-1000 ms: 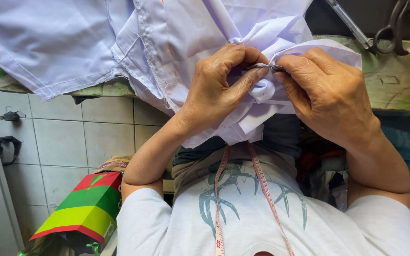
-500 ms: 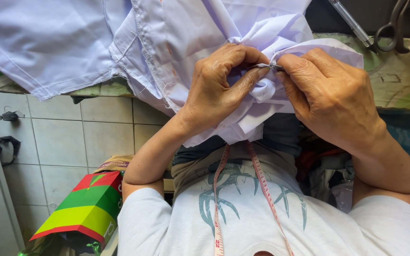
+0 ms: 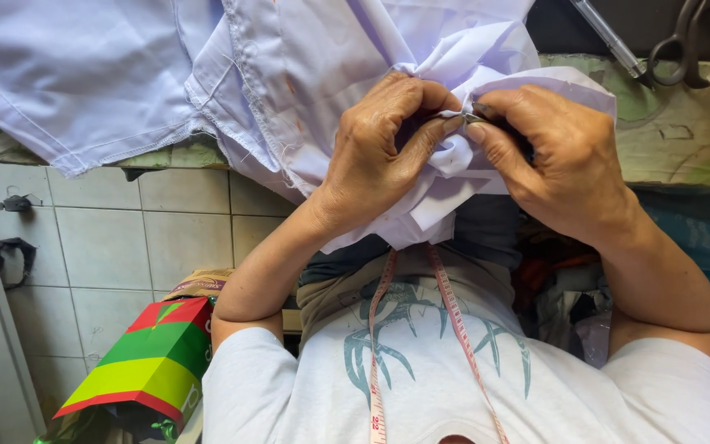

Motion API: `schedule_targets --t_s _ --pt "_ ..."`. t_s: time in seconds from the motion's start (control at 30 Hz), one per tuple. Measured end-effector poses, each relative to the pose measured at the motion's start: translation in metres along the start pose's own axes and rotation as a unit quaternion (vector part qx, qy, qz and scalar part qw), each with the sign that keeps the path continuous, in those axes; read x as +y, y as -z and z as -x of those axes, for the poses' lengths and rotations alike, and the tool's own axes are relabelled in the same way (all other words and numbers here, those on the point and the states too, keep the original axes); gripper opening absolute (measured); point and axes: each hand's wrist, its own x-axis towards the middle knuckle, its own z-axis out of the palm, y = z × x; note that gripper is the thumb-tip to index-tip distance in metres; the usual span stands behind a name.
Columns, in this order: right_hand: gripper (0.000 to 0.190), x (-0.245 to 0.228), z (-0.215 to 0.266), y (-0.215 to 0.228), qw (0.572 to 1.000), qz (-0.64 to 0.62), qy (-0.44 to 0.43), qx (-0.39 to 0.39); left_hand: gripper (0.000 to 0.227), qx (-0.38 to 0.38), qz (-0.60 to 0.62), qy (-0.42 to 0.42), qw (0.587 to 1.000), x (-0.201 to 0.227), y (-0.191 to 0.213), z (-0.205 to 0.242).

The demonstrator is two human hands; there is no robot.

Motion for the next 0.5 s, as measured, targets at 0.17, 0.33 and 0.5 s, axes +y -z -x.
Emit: schedule_targets --t_s 0.17,0.33,0.5 --pt "0.013 0.001 0.009 -0.012 0.996 0.086 0.025 0.011 0.005 -0.016 -0.027 -0.021 0.999 -0.002 -0.001 0.0" --pt "0.008 0.002 0.006 -0.009 0.966 0.251 0.067 -0.014 0.009 -0.021 -0.049 -0.057 0.997 -0.005 -0.002 -0.001" --pt "0.008 0.003 -0.001 -0.001 0.988 0.132 0.073 -0.043 0.007 -0.032 -0.044 -0.071 0.996 -0.009 -0.002 0.001"
